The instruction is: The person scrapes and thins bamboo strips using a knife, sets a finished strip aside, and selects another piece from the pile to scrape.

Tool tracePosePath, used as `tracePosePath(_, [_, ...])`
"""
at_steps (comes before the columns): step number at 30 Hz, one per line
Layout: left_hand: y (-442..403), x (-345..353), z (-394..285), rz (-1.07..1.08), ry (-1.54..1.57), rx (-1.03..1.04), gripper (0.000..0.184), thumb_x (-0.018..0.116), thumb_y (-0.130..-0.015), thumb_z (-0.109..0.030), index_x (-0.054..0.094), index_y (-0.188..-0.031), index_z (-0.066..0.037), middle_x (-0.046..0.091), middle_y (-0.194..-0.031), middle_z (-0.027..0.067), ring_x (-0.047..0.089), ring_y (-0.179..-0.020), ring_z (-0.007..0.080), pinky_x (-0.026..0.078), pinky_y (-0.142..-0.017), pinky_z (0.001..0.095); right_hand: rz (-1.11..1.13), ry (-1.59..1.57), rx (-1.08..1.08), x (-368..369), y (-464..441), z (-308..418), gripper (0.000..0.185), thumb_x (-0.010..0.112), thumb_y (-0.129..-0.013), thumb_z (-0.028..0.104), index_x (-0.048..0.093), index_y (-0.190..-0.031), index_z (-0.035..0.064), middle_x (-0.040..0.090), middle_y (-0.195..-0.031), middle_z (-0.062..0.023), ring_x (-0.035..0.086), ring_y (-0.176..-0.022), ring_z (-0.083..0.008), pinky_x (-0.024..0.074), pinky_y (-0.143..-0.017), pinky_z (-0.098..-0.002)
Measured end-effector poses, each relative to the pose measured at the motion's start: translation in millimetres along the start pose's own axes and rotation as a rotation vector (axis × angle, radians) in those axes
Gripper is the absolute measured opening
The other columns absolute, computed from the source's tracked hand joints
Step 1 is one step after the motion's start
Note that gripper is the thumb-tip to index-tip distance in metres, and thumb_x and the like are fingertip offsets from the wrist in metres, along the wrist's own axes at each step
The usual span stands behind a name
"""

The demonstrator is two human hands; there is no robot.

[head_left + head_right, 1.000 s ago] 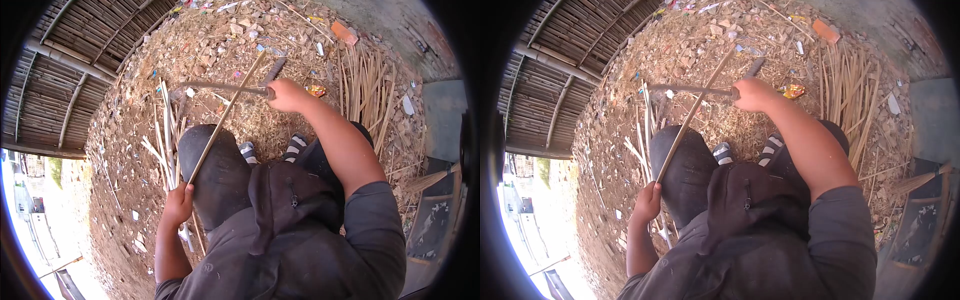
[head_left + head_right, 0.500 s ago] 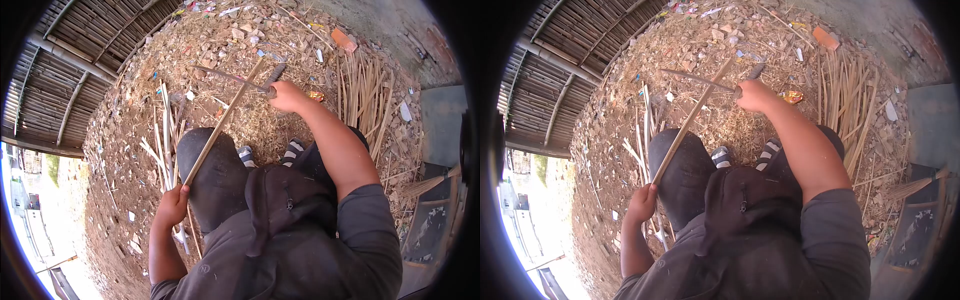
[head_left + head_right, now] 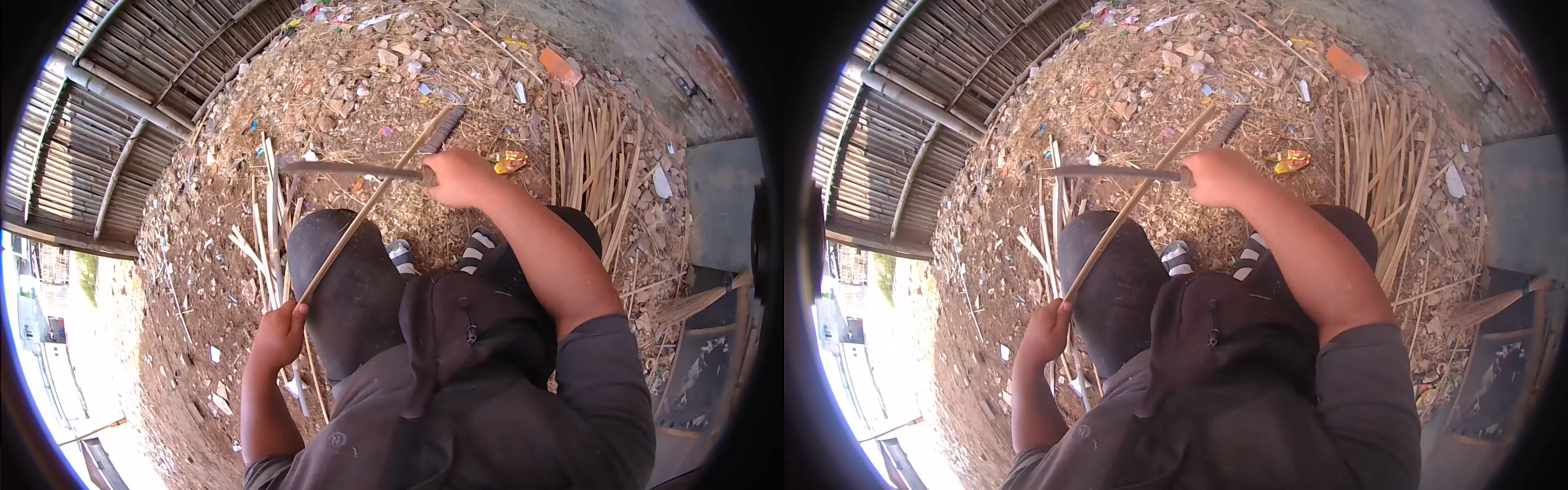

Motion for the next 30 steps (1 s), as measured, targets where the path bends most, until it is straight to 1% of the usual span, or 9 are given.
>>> tracePosePath(2, [-7, 3, 1, 0.008, 0.002, -0.018, 0.046, 0.048, -0.108, -0.038, 0.058, -0.088, 0.002, 0.062, -0.074, 0.0271, 0.062, -0.073, 0.0481, 0.048, -0.066, 0.0509, 0.025, 0.031, -0.061, 4, 0, 1, 0.023, 0.064, -0.083, 0.021, 0.073, -0.101, 0.0108, 0.072, -0.089, -0.0185, 0.072, -0.088, -0.0381, 0.0569, -0.081, -0.0498])
tracePosePath(5, [-2, 6, 6, 0.017, 0.043, -0.046, 0.047, 0.047, -0.108, -0.039, 0.057, -0.088, 0.002, 0.061, -0.073, 0.0258, 0.061, -0.072, 0.046, 0.048, -0.067, 0.0489, -0.032, -0.181, 0.124, 19, -34, -69, 0.025, 0.065, -0.082, 0.021, 0.074, -0.102, 0.0099, 0.072, -0.09, -0.0178, 0.071, -0.088, -0.0389, 0.0573, -0.082, -0.0487])
tracePosePath(8, [2, 3, 5, 0.013, 0.126, -0.039, 0.048, 0.046, -0.108, -0.039, 0.056, -0.087, 0.003, 0.06, -0.07, 0.0244, 0.059, -0.068, 0.044, 0.047, -0.065, 0.0475, -0.053, -0.13, 0.124, 0, -17, -43, 0.026, 0.066, -0.081, 0.021, 0.073, -0.104, 0.0087, 0.073, -0.092, -0.0169, 0.072, -0.091, -0.0382, 0.0573, -0.082, -0.0485])
tracePosePath(9, [2, 4, 5, 0.01, 0.128, -0.022, 0.048, 0.046, -0.108, -0.039, 0.056, -0.088, 0.003, 0.06, -0.07, 0.0246, 0.059, -0.068, 0.0444, 0.047, -0.065, 0.0476, -0.086, -0.113, 0.106, 0, -12, -29, 0.021, 0.067, -0.081, 0.02, 0.071, -0.097, 0.0068, 0.071, -0.088, -0.0197, 0.071, -0.082, -0.0358, 0.0553, -0.075, -0.0476])
tracePosePath(12, [-1, 5, 6, -0.003, 0.028, 0.002, 0.048, 0.047, -0.108, -0.04, 0.058, -0.09, 0.003, 0.061, -0.071, 0.0256, 0.06, -0.068, 0.0459, 0.048, -0.064, 0.0481, -0.033, 0.088, -0.087, -1, 3, 3, 0.021, 0.067, -0.081, 0.019, 0.07, -0.098, 0.0065, 0.072, -0.09, -0.0185, 0.071, -0.084, -0.0359, 0.0554, -0.076, -0.0472])
tracePosePath(16, [0, 1, 0, -0.002, -0.015, -0.027, 0.048, 0.047, -0.108, -0.041, 0.06, -0.092, 0.003, 0.063, -0.074, 0.027, 0.062, -0.071, 0.0475, 0.048, -0.064, 0.0491, -0.058, -0.201, 0.21, 4, -27, -68, 0.021, 0.066, -0.083, 0.019, 0.072, -0.098, 0.0062, 0.074, -0.095, -0.0181, 0.072, -0.089, -0.0356, 0.0567, -0.08, -0.0473])
tracePosePath(22, [2, 2, 0, -0.035, 0.001, 0.01, 0.048, 0.047, -0.108, -0.04, 0.06, -0.09, 0.002, 0.062, -0.073, 0.0261, 0.063, -0.073, 0.0469, 0.048, -0.067, 0.0497, -0.081, 0.082, -0.079, -4, 3, -6, 0.021, 0.07, -0.078, 0.022, 0.069, -0.091, 0.0061, 0.071, -0.085, -0.0174, 0.071, -0.084, -0.0358, 0.055, -0.076, -0.0473])
tracePosePath(26, [-2, 3, 3, -0.01, 0.005, -0.03, 0.046, 0.046, -0.108, -0.037, 0.06, -0.089, 0.002, 0.061, -0.072, 0.0252, 0.061, -0.07, 0.046, 0.047, -0.067, 0.05, -0.07, -0.201, 0.229, 8, -30, -92, 0.021, 0.066, -0.084, 0.02, 0.072, -0.1, 0.0095, 0.073, -0.093, -0.0161, 0.071, -0.088, -0.0357, 0.057, -0.08, -0.0483])
tracePosePath(30, [2, -2, 0, -0.023, 0.012, -0.021, 0.044, 0.048, -0.108, -0.035, 0.06, -0.088, 0.002, 0.06, -0.069, 0.0256, 0.059, -0.067, 0.0464, 0.047, -0.065, 0.0498, -0.078, -0.084, 0.145, -22, -6, -54, 0.021, 0.064, -0.086, 0.02, 0.072, -0.101, 0.0088, 0.073, -0.093, -0.0165, 0.071, -0.087, -0.0368, 0.0567, -0.08, -0.0482])
Point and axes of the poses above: each hand's wrist, its own y-axis away from the middle knuckle, its own x-axis out of the palm, z = x × y, the point moved 4 cm from there along -y, towards the middle knuckle
